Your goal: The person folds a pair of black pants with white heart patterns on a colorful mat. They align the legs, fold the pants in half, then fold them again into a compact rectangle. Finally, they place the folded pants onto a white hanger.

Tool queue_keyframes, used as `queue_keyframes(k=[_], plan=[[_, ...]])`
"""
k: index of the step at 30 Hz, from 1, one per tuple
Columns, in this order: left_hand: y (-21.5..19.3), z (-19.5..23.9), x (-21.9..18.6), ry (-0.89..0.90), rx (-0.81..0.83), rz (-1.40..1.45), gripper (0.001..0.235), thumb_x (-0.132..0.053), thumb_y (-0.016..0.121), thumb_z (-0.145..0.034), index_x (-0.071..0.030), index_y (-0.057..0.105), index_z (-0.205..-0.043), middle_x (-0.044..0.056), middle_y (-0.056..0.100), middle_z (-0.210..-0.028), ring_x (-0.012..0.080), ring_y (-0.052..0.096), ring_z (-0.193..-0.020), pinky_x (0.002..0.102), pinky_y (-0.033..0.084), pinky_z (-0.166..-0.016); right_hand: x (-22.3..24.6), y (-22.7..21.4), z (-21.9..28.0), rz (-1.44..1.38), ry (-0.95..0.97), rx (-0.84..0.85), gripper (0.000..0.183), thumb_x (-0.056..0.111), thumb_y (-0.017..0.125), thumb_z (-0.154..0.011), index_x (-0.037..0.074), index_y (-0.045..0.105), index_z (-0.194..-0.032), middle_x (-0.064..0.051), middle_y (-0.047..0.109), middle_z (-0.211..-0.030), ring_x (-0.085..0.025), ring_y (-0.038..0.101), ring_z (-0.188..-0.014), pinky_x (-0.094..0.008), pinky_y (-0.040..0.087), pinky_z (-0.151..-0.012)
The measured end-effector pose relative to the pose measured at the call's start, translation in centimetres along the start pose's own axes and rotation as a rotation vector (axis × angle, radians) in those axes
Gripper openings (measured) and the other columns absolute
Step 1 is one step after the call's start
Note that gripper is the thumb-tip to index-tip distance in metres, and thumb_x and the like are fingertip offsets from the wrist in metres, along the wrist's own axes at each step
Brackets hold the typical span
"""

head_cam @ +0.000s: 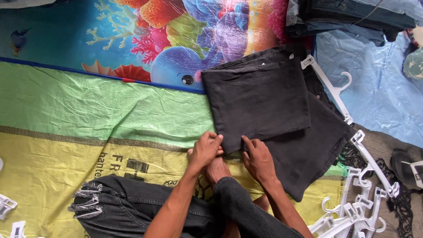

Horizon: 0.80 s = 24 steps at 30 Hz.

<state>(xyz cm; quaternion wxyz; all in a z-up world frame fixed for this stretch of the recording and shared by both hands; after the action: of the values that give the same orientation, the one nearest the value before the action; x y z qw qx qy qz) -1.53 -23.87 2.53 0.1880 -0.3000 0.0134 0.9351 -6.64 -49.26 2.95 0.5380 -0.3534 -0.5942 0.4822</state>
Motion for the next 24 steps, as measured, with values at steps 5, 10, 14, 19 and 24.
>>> queue_keyframes(k=[5, 10, 14, 19, 24], plan=[[3.0, -3.2, 3.0, 0.052, 0.023, -0.029, 0.075, -0.068, 0.08, -0.104, -0.015, 0.071, -0.157, -0.005, 0.094, -0.118, 0.0168, 0.092, -0.105, 0.049, 0.052, -0.128, 0.4, -0.3, -0.1, -0.095, -0.067, -0.146, 0.055, 0.01, 0.079, -0.104, 0.015, 0.075, -0.158, -0.009, 0.07, -0.108, -0.033, 0.079, -0.098, -0.045, 0.068, -0.092], [5.1, -4.1, 3.5, 0.031, 0.084, 0.342, 0.107, -0.059, 0.104, -0.097, 0.013, 0.06, -0.163, 0.039, 0.069, -0.156, 0.0483, 0.087, -0.125, 0.051, 0.078, -0.104, 1.4, -1.3, -1.7, -0.159, -0.022, -0.154, 0.044, 0.012, 0.078, -0.109, 0.019, 0.077, -0.153, -0.004, 0.071, -0.109, -0.028, 0.082, -0.1, -0.042, 0.069, -0.091], [5.1, -5.7, 4.0, 0.04, -0.084, 0.294, 0.087, -0.067, 0.102, -0.092, -0.002, 0.082, -0.146, 0.024, 0.085, -0.135, 0.043, 0.084, -0.131, 0.058, 0.065, -0.114, 3.3, -2.0, -3.7, -0.321, -0.018, -0.188, 0.042, 0.017, 0.084, -0.11, 0.013, 0.081, -0.151, -0.01, 0.078, -0.112, -0.035, 0.085, -0.107, -0.046, 0.069, -0.098], [2.2, -6.8, -0.9, 0.12, -0.197, 0.276, 0.066, -0.054, 0.1, -0.092, -0.01, 0.088, -0.139, 0.02, 0.09, -0.131, 0.0402, 0.083, -0.134, 0.056, 0.064, -0.114, 1.1, -5.5, -5.1, -0.513, 0.101, -0.178, 0.037, 0.028, 0.091, -0.11, 0.015, 0.089, -0.145, -0.012, 0.088, -0.121, -0.036, 0.087, -0.116, -0.046, 0.07, -0.102], [-3.2, -11.5, -4.3, 0.161, -0.356, 0.369, 0.067, -0.055, 0.103, -0.083, -0.01, 0.089, -0.131, 0.022, 0.088, -0.123, 0.0365, 0.083, -0.123, 0.055, 0.065, -0.108, -12.2, -8.2, 0.4, 0.03, 0.277, -0.481, 0.034, 0.024, 0.094, -0.114, 0.005, 0.086, -0.141, -0.023, 0.081, -0.123, -0.046, 0.078, -0.124, -0.057, 0.058, -0.117]])
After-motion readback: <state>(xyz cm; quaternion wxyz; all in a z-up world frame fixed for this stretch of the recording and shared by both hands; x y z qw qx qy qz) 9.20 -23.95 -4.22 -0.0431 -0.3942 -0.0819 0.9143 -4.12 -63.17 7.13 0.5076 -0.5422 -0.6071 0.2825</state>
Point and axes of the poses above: each hand's wrist, its own z-axis away from the middle knuckle, its own y-axis out of the palm, x = y × z, the point moved 7 cm from there along -z, towards the middle knuckle
